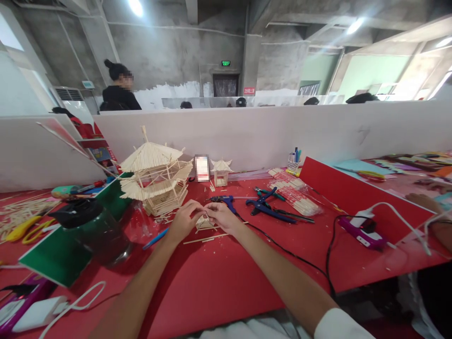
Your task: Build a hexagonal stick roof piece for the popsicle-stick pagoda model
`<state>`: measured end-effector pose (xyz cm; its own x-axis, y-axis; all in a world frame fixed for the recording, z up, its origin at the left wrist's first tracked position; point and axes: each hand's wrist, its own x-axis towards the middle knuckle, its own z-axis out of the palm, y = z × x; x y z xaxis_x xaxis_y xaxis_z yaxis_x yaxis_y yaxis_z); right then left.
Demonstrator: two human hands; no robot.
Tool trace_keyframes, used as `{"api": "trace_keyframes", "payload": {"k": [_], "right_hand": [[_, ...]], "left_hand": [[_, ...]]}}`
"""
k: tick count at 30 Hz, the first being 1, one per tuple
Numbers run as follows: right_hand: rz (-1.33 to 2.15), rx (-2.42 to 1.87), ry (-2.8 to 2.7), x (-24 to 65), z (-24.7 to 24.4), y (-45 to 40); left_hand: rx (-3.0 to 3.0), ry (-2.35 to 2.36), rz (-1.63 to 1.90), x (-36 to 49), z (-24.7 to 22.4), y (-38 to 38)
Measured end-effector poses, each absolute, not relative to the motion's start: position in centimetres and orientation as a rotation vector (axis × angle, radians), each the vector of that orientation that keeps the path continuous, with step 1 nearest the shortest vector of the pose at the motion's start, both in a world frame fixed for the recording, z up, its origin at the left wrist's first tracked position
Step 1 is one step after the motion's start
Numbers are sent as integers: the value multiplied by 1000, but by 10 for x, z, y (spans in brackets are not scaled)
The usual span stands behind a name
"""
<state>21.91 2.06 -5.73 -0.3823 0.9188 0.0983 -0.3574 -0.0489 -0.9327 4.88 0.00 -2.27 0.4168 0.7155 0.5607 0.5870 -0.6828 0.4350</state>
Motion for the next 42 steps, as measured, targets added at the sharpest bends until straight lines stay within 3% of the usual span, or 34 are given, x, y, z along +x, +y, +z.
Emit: {"api": "trace_keyframes", "payload": {"k": [8, 22, 26, 29, 36, 42], "right_hand": [[1641, -723, -1063, 220, -52, 18], [1388, -768, -1407, 232, -47, 26], [891, -1035, -1667, 273, -28, 40], [532, -1524, -1813, 325, -15, 46], [432, -2083, -1630, 440, -26, 40], [557, -2138, -1661, 452, -47, 45]], "left_hand": [[2409, 1203, 1027, 45, -24, 4], [2491, 1254, 938, 35, -10, 3], [2511, 1700, 776, 11, 0, 7], [2453, 2033, 445, -3, 5, 8], [2231, 2299, 154, -12, 12, 2], [2146, 2374, 64, -13, 17, -5]]}}
